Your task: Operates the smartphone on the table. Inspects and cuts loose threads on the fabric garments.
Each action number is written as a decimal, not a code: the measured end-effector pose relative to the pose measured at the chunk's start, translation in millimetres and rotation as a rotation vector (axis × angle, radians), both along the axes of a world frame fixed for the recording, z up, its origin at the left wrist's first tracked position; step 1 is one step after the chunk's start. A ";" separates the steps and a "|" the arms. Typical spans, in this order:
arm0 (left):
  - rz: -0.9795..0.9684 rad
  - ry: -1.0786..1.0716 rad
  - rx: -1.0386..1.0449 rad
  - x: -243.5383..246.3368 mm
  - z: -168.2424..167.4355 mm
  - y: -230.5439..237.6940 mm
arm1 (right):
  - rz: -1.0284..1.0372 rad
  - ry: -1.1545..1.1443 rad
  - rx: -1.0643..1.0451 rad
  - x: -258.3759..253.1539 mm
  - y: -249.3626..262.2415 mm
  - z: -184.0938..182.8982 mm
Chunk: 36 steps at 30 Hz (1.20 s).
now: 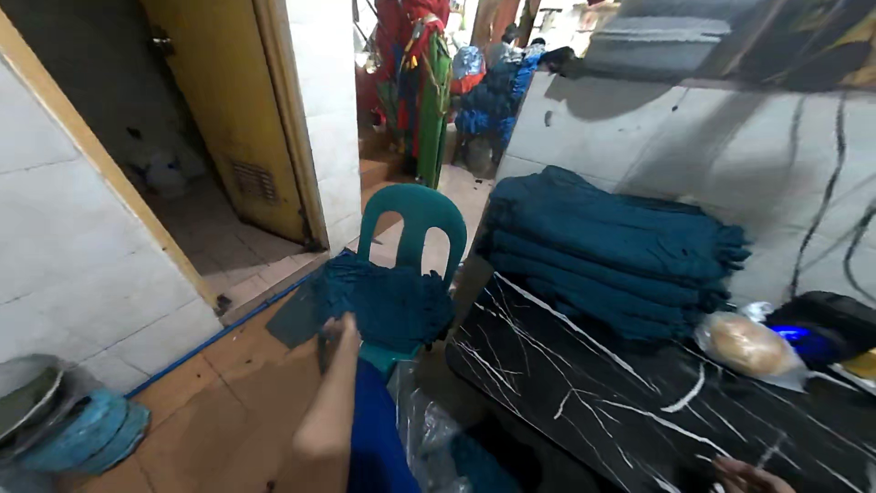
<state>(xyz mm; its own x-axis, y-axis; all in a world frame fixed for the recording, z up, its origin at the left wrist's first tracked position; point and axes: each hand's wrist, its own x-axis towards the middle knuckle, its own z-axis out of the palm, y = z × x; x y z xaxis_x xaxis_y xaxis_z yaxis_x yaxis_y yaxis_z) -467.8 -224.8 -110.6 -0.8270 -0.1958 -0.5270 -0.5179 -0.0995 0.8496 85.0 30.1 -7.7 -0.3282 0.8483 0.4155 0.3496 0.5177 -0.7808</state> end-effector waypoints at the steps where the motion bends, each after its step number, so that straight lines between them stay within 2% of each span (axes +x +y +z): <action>1: -0.004 0.060 -0.047 -6.4 11.0 8.5 | -0.011 -0.033 0.002 -0.2 -1.0 1.7; 4: -0.208 0.320 -0.055 -15.3 34.4 54.1 | -0.076 -0.055 -0.011 -1.0 -11.3 6.7; 6: -0.382 0.543 -0.068 -8.4 64.7 96.3 | -0.125 -0.064 -0.019 -3.7 -16.2 10.0; 10: -0.844 1.119 -0.117 44.4 166.4 194.3 | -0.198 -0.076 -0.001 -6.2 -18.6 8.0; 12: -1.063 1.415 -0.278 74.6 212.7 245.1 | -0.240 -0.077 0.010 -7.4 -18.8 5.6; 14: -1.226 1.663 -0.543 90.0 240.6 290.9 | -0.267 -0.073 0.018 -8.8 -18.7 2.3; 17: -1.455 1.750 -0.855 90.9 253.6 340.1 | -0.295 -0.096 -0.057 -7.5 -21.5 4.4; 20: -1.598 1.784 -0.940 80.9 268.7 368.4 | -0.315 -0.115 -0.141 -7.6 -20.4 8.2; 24: -1.575 1.801 -0.937 77.0 290.8 370.7 | -0.298 -0.124 -0.222 -5.9 -20.5 12.7; 27: -1.384 1.859 -0.902 106.6 309.1 355.1 | -0.279 -0.139 -0.227 -5.1 -20.7 13.1; 31: -1.191 1.994 -0.782 146.5 351.2 316.2 | -0.246 -0.159 -0.240 -3.5 -20.6 16.1; 33: -1.171 1.924 -0.605 139.6 373.1 290.9 | -0.240 -0.162 -0.243 -3.6 -20.5 16.3; 36: -1.209 1.576 -0.295 127.1 415.1 241.8 | -0.241 -0.162 -0.223 -4.3 -21.0 14.9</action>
